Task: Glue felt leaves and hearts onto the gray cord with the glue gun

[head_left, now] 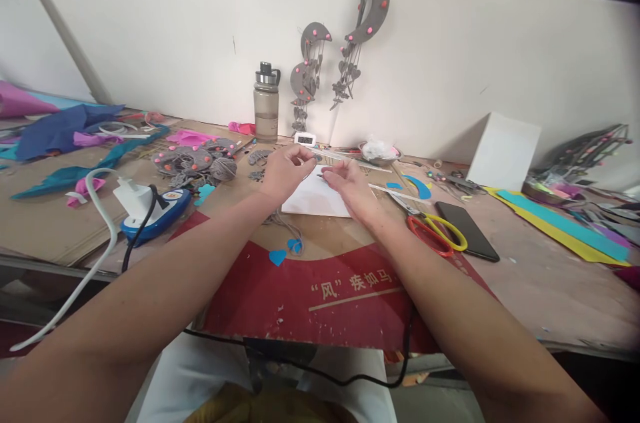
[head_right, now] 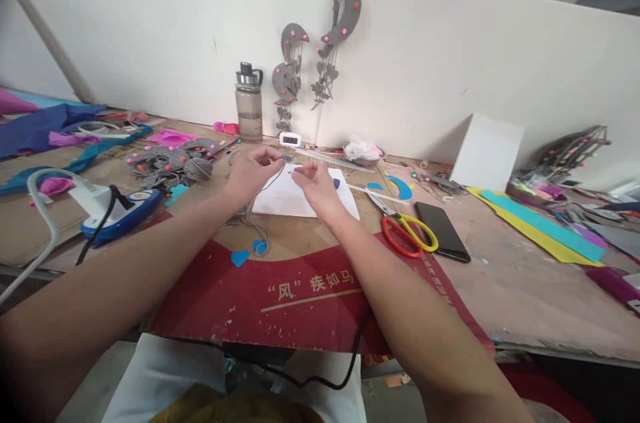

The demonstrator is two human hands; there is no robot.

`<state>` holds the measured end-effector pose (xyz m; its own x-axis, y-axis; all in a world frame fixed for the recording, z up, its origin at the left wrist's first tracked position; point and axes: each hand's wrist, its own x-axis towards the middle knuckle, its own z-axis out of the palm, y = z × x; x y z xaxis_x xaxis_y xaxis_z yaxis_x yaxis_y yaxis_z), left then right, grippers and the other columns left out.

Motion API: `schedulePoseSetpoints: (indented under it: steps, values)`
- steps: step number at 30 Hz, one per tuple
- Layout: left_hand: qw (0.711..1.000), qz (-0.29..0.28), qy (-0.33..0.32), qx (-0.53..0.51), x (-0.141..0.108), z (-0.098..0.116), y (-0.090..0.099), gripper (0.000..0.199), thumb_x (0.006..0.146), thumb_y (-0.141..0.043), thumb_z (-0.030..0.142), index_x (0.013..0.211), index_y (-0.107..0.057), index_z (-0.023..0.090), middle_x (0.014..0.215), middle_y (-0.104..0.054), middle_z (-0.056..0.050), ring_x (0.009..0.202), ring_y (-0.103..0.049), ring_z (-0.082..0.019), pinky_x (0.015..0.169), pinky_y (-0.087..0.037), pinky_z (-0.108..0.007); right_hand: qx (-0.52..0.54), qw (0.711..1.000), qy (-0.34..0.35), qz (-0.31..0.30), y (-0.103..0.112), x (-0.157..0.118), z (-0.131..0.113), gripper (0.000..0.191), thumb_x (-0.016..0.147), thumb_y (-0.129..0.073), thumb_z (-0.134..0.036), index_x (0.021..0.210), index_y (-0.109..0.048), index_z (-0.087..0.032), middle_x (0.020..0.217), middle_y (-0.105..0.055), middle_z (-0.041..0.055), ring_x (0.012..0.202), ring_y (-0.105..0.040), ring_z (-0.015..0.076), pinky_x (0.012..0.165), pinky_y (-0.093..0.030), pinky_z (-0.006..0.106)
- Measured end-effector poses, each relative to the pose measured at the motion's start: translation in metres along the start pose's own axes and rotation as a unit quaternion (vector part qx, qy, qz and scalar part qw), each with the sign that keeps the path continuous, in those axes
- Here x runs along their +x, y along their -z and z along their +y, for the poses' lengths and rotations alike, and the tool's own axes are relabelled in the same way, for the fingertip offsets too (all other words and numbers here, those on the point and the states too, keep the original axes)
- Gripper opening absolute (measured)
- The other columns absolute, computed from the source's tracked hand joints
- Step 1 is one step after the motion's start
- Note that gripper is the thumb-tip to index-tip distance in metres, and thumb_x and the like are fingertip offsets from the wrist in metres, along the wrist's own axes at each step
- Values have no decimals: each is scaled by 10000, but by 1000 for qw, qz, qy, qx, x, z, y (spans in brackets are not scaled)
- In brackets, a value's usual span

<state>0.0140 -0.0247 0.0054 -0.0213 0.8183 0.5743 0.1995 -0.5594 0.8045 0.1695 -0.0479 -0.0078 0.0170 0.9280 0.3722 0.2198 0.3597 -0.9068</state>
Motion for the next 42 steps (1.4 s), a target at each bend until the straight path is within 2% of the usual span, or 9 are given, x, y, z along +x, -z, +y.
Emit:
schedulePoseSetpoints:
  steps: [3,6,8,11,14,18,22,30,42]
  values:
    - [999,-13,-35,39,-6,6,-2,44,691,-670,196,653,-650,191,637,-590,-3,636,-482,-120,579,-356,-219,188,980,-42,-50,-12,-8,-10,425,649,-703,-338,882,-357,-250,905,-642,4,930,-626,170,877,-468,372]
    - [998,-26,-39,37,-9,10,-4,36,694,-670,186,660,-660,195,660,-606,-3,640,-482,-116,602,-365,-222,250,962,-76,-79,-13,-13,-20,425,644,-720,-309,836,-345,-250,796,-606,-21,814,-629,163,798,-500,365]
    - [999,-22,-19,19,-9,10,-5,27,691,-674,194,666,-664,193,681,-621,0,638,-489,-113,613,-374,-223,258,957,-97,-86,-10,-13,-23,373,674,-691,-285,830,-355,-247,703,-540,-56,667,-582,124,692,-509,324]
    - [1000,-22,8,-10,-8,8,-7,38,686,-683,211,674,-659,184,699,-628,0,652,-506,-112,624,-391,-221,239,965,-99,-51,-7,-12,-24,286,700,-643,-255,822,-384,-239,617,-394,-104,479,-386,51,479,-378,197]
    - [999,-28,16,-38,-7,5,-8,49,687,-687,217,700,-662,176,723,-632,-5,675,-522,-111,633,-406,-217,179,982,-66,-7,-8,-10,-20,217,713,-624,-293,782,-430,-224,622,-352,-97,466,-293,40,417,-248,172]
    - [997,-32,31,-63,-7,7,-8,63,691,-687,226,700,-664,168,715,-623,-4,662,-511,-102,611,-397,-211,88,996,-8,24,-9,-8,-13,201,731,-621,-373,739,-499,-213,623,-397,-68,515,-338,68,428,-270,201]
    - [995,-41,56,-78,-8,11,-7,88,686,-693,241,675,-650,165,675,-601,6,620,-486,-93,557,-369,-211,44,998,18,40,-7,-6,-8,228,735,-628,-413,713,-547,-201,630,-455,-49,536,-342,80,471,-297,224]
    - [991,-40,64,-113,-7,5,-8,70,691,-677,216,664,-632,169,606,-528,29,522,-393,-64,483,-302,-218,-9,998,25,48,-5,-5,-5,244,761,-604,-426,725,-619,-186,632,-498,-36,556,-364,88,519,-317,231]
    - [978,-52,125,-157,-8,8,-10,114,668,-687,200,631,-584,169,524,-439,47,467,-332,-50,443,-246,-199,-35,994,16,106,-5,-4,-5,257,729,-642,-421,658,-574,-183,594,-483,-40,568,-384,95,535,-309,237]
